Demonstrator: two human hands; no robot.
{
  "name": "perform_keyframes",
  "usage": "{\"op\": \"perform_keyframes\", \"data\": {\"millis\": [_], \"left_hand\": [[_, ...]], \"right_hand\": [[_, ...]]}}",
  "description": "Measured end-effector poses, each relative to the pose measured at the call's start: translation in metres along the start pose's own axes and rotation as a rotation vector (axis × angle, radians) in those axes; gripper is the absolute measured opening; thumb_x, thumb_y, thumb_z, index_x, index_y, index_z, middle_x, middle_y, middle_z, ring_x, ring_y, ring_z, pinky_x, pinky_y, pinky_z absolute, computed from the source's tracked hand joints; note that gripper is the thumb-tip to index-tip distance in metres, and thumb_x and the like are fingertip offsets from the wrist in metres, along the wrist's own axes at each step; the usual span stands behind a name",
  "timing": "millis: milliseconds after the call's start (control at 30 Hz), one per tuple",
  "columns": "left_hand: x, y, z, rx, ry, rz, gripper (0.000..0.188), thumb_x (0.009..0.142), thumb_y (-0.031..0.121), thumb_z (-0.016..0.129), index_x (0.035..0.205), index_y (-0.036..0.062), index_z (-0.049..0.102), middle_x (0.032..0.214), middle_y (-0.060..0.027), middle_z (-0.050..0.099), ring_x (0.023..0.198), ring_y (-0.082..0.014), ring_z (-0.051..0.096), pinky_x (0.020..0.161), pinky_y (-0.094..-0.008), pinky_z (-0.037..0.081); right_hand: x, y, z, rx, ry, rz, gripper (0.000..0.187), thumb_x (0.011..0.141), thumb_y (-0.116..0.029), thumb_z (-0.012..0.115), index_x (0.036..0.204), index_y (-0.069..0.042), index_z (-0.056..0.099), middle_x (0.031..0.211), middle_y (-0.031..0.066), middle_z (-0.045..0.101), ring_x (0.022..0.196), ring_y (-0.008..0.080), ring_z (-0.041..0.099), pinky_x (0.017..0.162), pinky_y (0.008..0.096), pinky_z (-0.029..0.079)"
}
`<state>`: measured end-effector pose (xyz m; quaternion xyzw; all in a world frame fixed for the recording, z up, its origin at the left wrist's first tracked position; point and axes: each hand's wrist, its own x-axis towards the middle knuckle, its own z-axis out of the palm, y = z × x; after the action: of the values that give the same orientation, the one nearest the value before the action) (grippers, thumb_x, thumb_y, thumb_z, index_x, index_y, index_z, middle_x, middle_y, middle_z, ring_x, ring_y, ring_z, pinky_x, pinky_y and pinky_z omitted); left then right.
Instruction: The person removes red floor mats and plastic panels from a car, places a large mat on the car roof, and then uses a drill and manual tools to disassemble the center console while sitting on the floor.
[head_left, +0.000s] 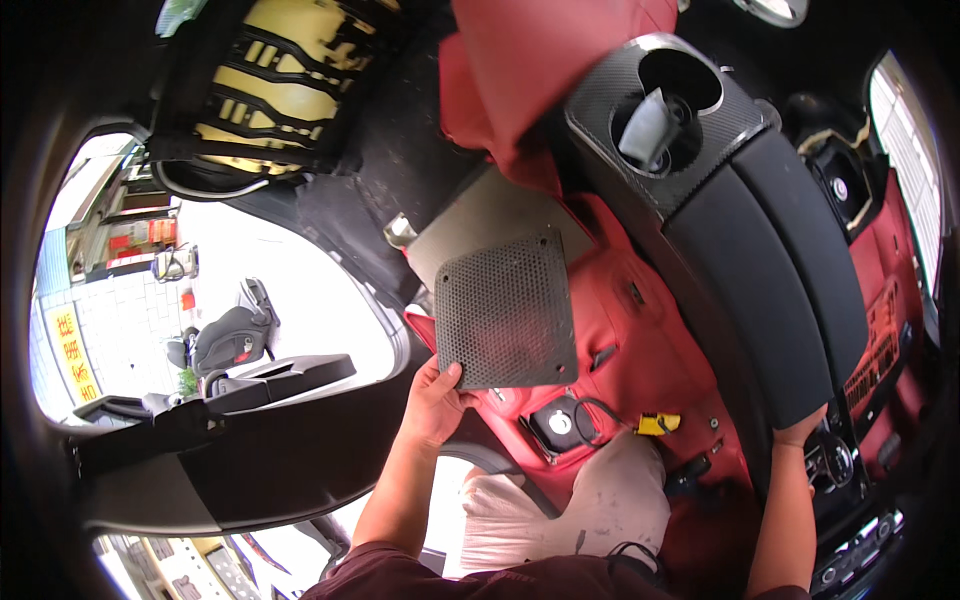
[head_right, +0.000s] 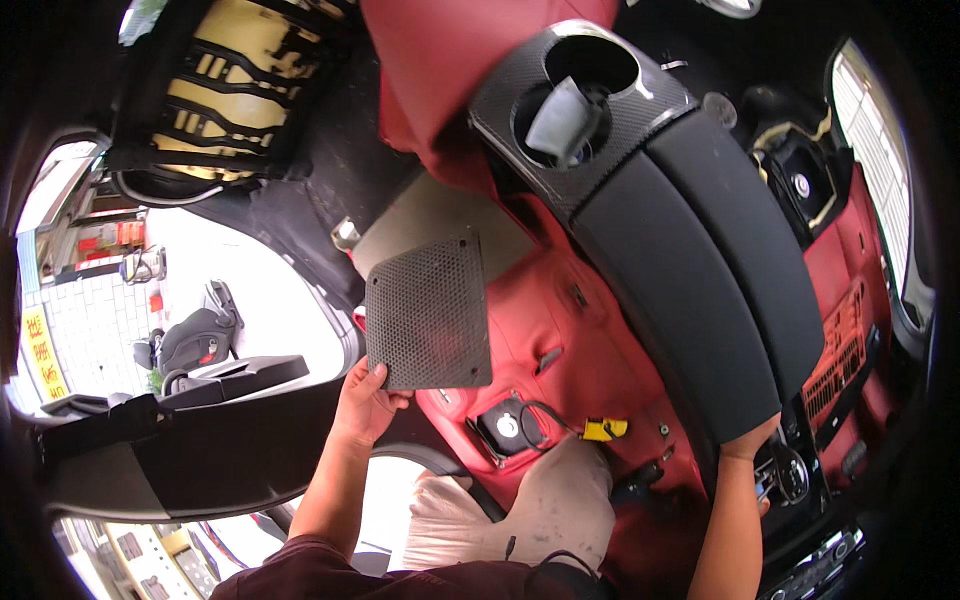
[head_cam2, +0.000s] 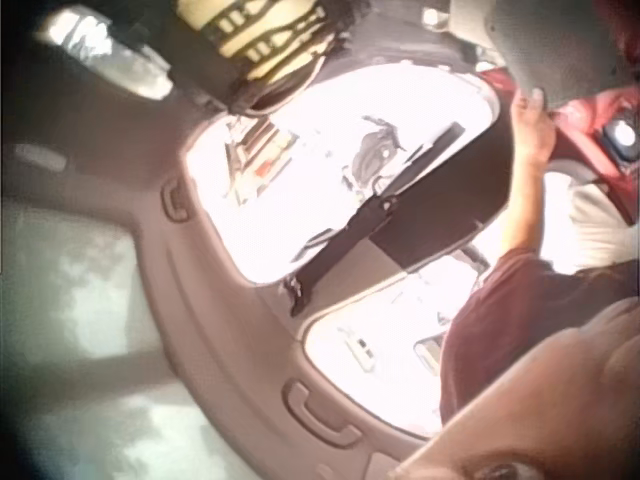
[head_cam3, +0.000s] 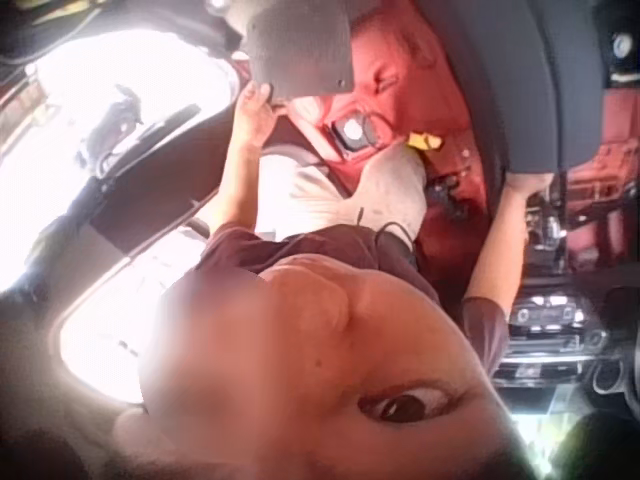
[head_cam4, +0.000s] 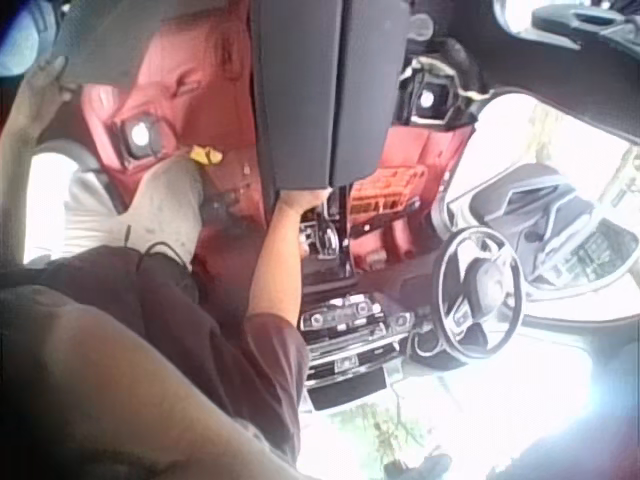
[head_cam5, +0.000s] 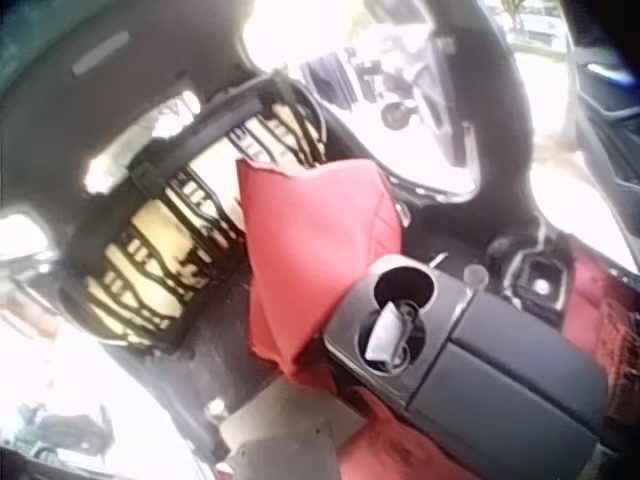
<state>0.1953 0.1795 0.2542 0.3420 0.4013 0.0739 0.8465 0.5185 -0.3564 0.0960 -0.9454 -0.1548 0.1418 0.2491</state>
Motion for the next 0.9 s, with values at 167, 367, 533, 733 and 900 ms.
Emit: {"op": "perform_keyframes", "data": {"millis": [167, 367, 533, 733, 900], "left_hand": [[0.005, 0.047, 0.048, -0.157, -0.108, 0.329, 0.032, 0.109, 0.014, 0.056, 0.137, -0.0027, 0.057, 0.125, -0.0141, 0.073, 0.103, -0.0214, 0.075, 0.081, -0.029, 0.066], [0.032, 0.2, 0.101, -0.279, -0.189, 0.668, 0.049, 0.113, 0.028, 0.048, 0.152, -0.0025, 0.048, 0.14, -0.0189, 0.066, 0.119, -0.0289, 0.07, 0.1, -0.0335, 0.058], [0.089, 0.477, 0.182, 0.552, -0.03, 1.398, 0.046, 0.117, 0.026, 0.039, 0.152, -0.0016, 0.048, 0.151, -0.0169, 0.058, 0.138, -0.0292, 0.056, 0.119, -0.0365, 0.043], [0.124, 0.483, 0.161, 0.09, 0.002, 1.07, 0.043, 0.116, 0.025, 0.042, 0.156, 0.0087, 0.043, 0.157, -0.0183, 0.047, 0.132, -0.0301, 0.06, 0.113, -0.0422, 0.051], [0.169, 0.282, 0.158, 0.401, -0.03, 0.663, 0.063, 0.11, 0.026, 0.062, 0.16, 0.0007, 0.033, 0.142, -0.0175, 0.063, 0.117, -0.0281, 0.069, 0.098, -0.0398, 0.06]], "right_hand": [[0.021, -0.072, -0.017, 0.532, 0.348, -0.038, 0.039, 0.094, -0.02, 0.069, 0.123, 0.006, 0.07, 0.133, 0.0205, 0.068, 0.122, 0.0338, 0.067, 0.104, 0.0427, 0.052], [0.027, -0.095, -0.048, 0.153, 0.35, -0.227, 0.041, 0.098, -0.028, 0.064, 0.125, 0.001, 0.072, 0.138, 0.0249, 0.064, 0.134, 0.0453, 0.056, 0.115, 0.0493, 0.041], [0.025, -0.085, -0.043, 0.091, 0.352, -0.247, 0.04, 0.099, -0.032, 0.063, 0.125, -0.002, 0.07, 0.143, 0.0236, 0.062, 0.14, 0.0472, 0.051, 0.12, 0.0528, 0.037], [0.027, -0.055, -0.024, 0.028, 0.371, -0.21, 0.049, 0.1, -0.031, 0.061, 0.136, 0.001, 0.064, 0.147, 0.0246, 0.06, 0.145, 0.0475, 0.047, 0.123, 0.0541, 0.034], [0.021, -0.048, -0.037, -0.058, 0.36, -0.224, 0.052, 0.1, -0.03, 0.059, 0.14, 0.003, 0.061, 0.147, 0.0259, 0.06, 0.144, 0.0479, 0.048, 0.123, 0.0538, 0.034]]}}
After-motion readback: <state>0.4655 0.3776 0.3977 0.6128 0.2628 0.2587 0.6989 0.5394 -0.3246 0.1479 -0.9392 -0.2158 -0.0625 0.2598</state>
